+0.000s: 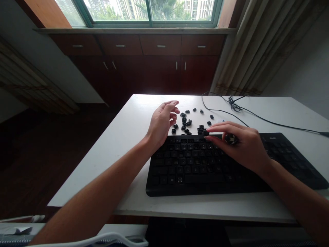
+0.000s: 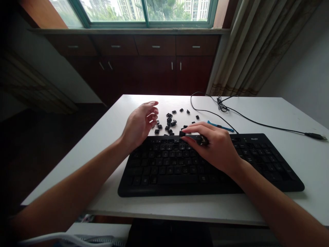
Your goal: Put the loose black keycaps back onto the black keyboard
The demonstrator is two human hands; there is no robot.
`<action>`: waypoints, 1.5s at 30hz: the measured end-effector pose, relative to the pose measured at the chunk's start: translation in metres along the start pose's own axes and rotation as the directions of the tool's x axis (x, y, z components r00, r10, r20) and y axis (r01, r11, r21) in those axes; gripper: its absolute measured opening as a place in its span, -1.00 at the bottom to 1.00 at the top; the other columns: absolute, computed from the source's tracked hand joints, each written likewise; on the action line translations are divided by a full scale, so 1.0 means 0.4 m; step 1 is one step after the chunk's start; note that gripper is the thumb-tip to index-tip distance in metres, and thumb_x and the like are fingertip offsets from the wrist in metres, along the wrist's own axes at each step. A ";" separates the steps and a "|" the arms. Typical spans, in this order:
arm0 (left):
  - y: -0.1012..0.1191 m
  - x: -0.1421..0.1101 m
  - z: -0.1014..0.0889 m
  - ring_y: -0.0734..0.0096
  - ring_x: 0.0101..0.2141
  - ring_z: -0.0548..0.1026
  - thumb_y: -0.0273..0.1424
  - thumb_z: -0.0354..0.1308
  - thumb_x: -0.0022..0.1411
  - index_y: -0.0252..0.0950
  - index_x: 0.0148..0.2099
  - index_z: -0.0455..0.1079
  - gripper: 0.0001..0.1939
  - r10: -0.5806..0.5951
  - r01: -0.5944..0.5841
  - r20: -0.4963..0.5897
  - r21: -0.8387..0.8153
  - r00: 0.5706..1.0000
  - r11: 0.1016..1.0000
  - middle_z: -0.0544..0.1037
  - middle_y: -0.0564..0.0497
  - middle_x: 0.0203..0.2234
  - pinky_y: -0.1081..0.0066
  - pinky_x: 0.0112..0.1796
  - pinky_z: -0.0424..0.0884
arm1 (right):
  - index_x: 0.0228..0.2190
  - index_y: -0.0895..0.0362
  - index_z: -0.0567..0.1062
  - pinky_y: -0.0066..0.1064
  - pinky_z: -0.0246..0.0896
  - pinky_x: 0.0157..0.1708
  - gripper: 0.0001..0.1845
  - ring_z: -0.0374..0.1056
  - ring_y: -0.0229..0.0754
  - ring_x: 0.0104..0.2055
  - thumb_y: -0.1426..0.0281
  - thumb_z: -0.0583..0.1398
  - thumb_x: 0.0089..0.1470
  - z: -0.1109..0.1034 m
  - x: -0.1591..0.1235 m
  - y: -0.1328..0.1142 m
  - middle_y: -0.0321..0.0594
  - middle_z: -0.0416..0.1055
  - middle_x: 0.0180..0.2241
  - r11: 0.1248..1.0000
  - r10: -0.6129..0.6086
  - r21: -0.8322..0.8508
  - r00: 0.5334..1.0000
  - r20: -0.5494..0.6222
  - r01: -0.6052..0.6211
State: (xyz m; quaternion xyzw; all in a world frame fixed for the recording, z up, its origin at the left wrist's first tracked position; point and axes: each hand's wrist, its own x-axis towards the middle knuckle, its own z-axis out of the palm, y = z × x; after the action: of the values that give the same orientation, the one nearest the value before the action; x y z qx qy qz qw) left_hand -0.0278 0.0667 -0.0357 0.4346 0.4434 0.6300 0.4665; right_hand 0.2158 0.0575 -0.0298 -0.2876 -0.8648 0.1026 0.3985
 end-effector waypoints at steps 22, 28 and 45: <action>0.044 -0.078 0.005 0.38 -0.22 0.53 -0.21 0.13 0.36 -0.29 -0.04 0.48 -0.72 0.213 -0.443 0.413 0.614 0.886 0.653 0.55 -0.09 -0.14 0.39 -0.22 0.49 | -0.17 0.08 0.60 -0.28 0.41 -0.05 -0.80 0.54 -0.12 -0.16 0.31 0.31 0.14 -0.004 0.005 0.031 -0.24 0.61 -0.17 0.991 0.102 -0.094 0.992 0.076 -0.095; 0.055 -0.167 0.009 0.34 -0.16 0.59 -0.17 0.14 0.35 -0.26 0.11 0.44 -0.61 -0.016 -0.129 0.335 0.407 0.942 0.904 0.61 -0.09 -0.10 0.34 -0.11 0.55 | -0.16 0.07 0.59 -0.33 0.39 -0.09 -0.81 0.52 -0.16 -0.17 0.33 0.29 0.17 0.000 0.045 -0.034 -0.23 0.60 -0.17 1.000 -0.007 0.025 0.998 0.056 0.006; 0.048 -0.160 -0.199 0.21 -0.30 0.56 -0.21 0.04 0.38 -0.24 0.00 0.52 -0.68 0.301 -0.308 0.261 0.944 0.917 0.119 0.61 -0.10 -0.21 0.25 -0.24 0.45 | 0.02 0.17 0.50 -0.05 0.33 0.08 -0.51 0.35 0.05 0.07 0.59 0.15 0.02 -0.049 -0.115 -0.141 -0.03 0.45 0.03 0.967 0.043 -0.255 0.980 0.195 0.009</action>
State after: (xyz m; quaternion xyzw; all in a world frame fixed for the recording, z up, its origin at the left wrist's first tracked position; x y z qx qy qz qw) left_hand -0.0961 -0.0111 -0.0440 0.7117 0.6399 0.2850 -0.0526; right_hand 0.2310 -0.0160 -0.0229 -0.3323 -0.9038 0.0224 0.2687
